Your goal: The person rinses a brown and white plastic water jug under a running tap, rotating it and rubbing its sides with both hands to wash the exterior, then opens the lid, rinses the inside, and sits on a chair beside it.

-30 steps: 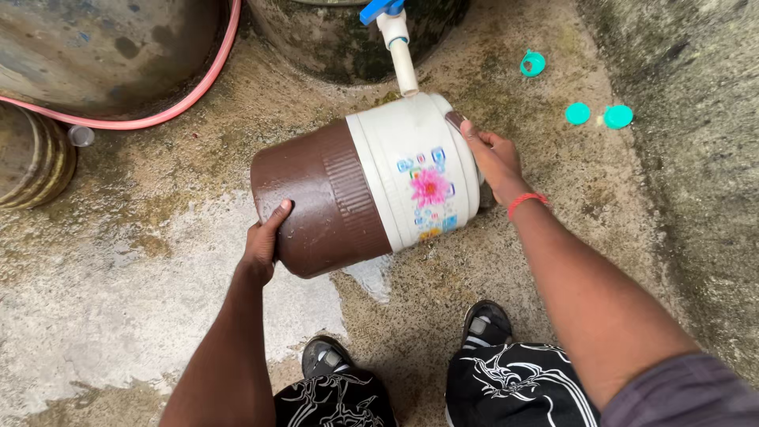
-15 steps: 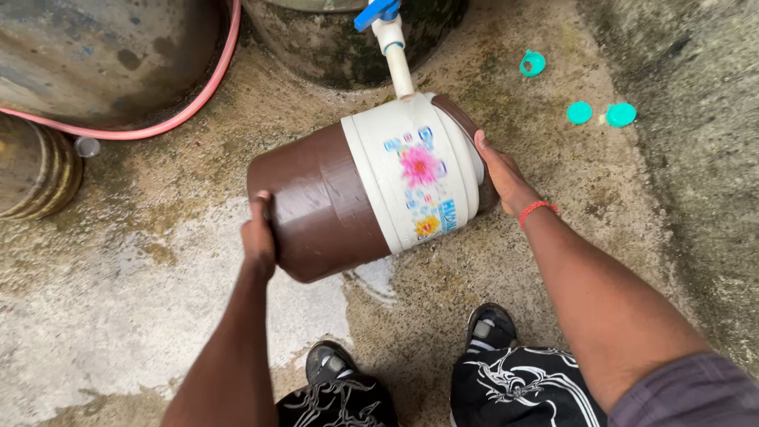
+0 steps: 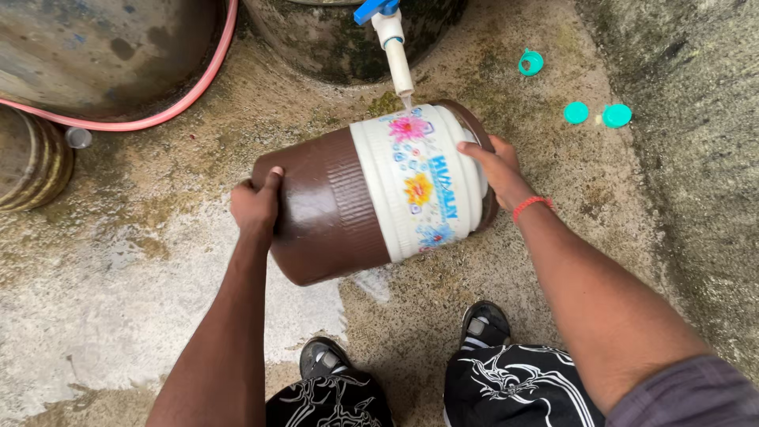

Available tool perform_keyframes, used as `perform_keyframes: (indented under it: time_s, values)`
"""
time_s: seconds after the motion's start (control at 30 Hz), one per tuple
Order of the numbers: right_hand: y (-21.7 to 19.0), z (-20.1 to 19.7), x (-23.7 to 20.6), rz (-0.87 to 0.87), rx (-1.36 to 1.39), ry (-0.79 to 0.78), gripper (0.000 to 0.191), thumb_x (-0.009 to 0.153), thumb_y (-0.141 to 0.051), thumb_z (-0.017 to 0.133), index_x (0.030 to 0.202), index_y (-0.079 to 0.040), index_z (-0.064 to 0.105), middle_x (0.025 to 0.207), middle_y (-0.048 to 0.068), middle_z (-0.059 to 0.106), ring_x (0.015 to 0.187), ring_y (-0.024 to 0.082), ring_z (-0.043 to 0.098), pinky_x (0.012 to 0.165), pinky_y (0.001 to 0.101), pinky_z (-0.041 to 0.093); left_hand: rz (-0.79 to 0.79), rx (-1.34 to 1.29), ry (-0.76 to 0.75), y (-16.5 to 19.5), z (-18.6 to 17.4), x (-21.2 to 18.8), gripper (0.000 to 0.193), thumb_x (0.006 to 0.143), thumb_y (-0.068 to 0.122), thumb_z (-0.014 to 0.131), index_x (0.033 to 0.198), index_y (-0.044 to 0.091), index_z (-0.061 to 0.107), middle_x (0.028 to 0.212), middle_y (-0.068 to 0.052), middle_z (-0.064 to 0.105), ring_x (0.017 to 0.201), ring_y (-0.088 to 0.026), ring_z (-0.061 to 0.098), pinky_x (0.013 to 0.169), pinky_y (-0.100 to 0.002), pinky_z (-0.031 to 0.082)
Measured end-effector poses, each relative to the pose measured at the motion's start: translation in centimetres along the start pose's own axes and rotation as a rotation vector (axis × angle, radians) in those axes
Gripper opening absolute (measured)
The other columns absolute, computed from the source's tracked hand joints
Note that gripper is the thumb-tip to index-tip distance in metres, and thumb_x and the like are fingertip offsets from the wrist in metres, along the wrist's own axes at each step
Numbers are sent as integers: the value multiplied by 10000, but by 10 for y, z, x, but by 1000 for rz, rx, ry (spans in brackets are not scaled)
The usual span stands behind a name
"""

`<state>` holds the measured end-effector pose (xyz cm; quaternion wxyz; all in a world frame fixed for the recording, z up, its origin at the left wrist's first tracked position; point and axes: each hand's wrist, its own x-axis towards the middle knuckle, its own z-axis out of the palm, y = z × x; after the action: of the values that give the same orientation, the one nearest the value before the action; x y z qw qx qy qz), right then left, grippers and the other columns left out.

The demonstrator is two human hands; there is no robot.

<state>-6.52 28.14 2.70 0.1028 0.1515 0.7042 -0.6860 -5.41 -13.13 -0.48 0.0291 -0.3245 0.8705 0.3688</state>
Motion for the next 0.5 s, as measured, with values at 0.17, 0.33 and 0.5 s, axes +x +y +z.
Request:
perform_keyframes:
  time_s: [0.17, 0.33, 0.5]
  values:
    - [-7, 23, 15, -139, -350, 220, 591, 914, -341, 783, 1341, 27, 604, 1229, 213, 699, 1097, 307, 666, 938, 401, 517, 537, 371, 221, 54, 43, -23, 658, 931, 507, 688, 1361, 16, 601, 1444, -309, 483, 1322, -469, 451, 1087, -590, 353]
    - [-7, 46, 16, -592, -1000, 517, 657, 902, -257, 744, 1462, 12, 529, 1453, 271, 533, 1300, 446, 500, 1019, 514, 404, 885, 431, 89, 82, 86, -67, 683, 1014, 488, 502, 1504, 15, 451, 1607, -241, 357, 1493, -412, 291, 1187, -586, 205]
    - [1, 100, 5, -568, -1398, 304, 528, 1007, -406, 578, 1469, -156, 518, 1581, 139, 464, 1461, 411, 390, 1166, 622, 299, 884, 419, 84, 73, 86, -92, 651, 1041, 450, 408, 1547, 41, 428, 1641, -217, 336, 1537, -381, 260, 1241, -579, 156]
